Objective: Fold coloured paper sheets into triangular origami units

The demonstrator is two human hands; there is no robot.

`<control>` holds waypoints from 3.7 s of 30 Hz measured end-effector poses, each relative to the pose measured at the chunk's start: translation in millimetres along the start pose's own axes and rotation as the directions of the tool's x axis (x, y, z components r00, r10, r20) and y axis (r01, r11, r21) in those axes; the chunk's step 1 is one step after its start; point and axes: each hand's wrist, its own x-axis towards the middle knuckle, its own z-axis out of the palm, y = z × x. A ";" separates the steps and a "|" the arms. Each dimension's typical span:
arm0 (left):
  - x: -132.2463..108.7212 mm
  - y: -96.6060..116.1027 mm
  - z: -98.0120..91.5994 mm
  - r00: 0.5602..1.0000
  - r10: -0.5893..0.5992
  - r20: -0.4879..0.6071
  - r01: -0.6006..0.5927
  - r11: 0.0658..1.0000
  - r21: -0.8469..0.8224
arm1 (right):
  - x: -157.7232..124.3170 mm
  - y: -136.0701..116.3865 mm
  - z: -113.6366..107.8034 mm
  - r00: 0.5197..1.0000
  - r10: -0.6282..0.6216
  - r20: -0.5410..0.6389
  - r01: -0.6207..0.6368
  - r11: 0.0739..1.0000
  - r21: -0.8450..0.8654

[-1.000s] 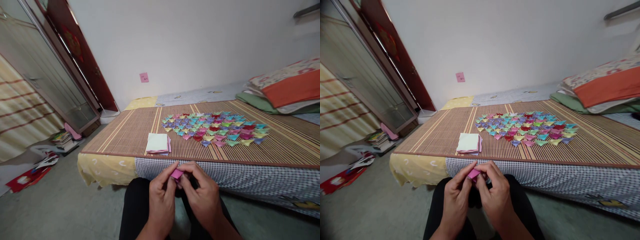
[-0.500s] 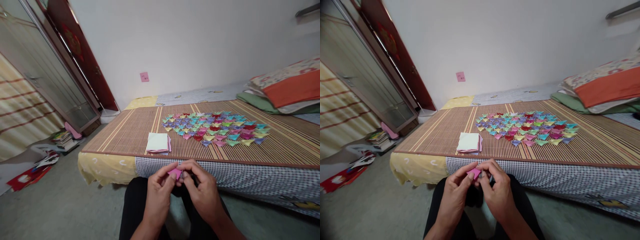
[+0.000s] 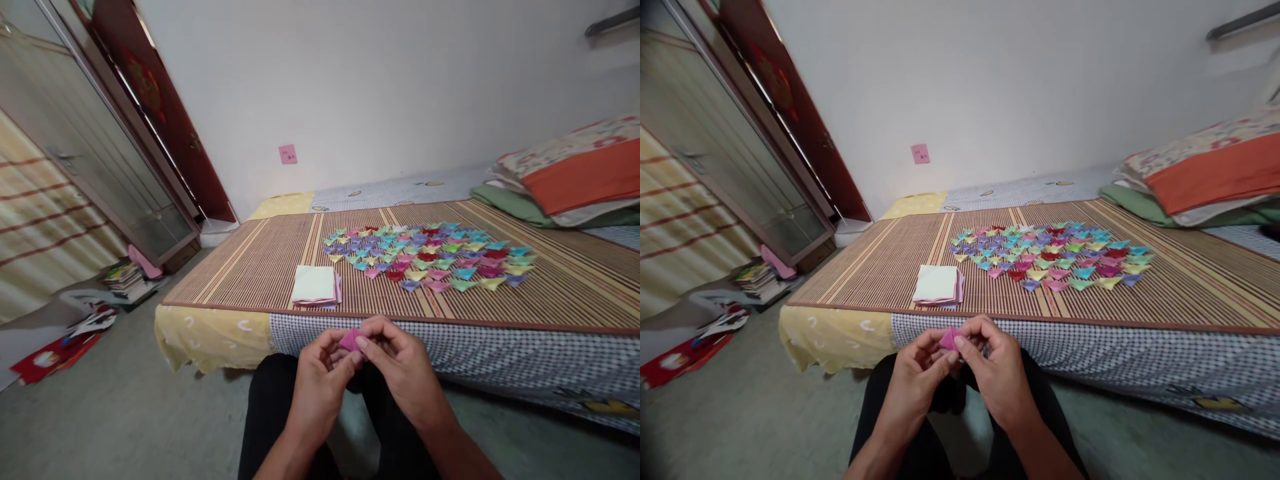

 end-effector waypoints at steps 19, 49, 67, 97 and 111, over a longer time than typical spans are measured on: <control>2.0 -6.2 -7.6 0.982 -0.122 0.143 0.106 0.988 0.109 | 9.9 0.2 -5.0 0.987 0.123 0.105 -0.125 0.992 0.006; -8.9 5.2 -14.5 0.975 0.016 0.221 -0.079 0.957 0.278 | 4.0 -3.0 -5.1 0.979 0.193 0.064 -0.201 0.968 0.148; -9.0 13.3 -17.2 0.972 0.237 -0.001 -0.228 0.938 0.261 | -12.1 -14.5 0.7 0.997 -0.024 0.067 0.018 0.997 0.079; -12.5 20.4 -13.5 0.915 0.403 -0.016 -0.367 0.849 0.381 | -6.2 -27.6 16.0 0.975 -0.218 0.034 0.221 0.968 -0.117; -15.1 15.6 -3.8 0.958 0.265 -0.107 -0.245 0.954 0.170 | -5.5 -27.6 16.8 0.967 -0.254 -0.018 0.247 0.952 -0.181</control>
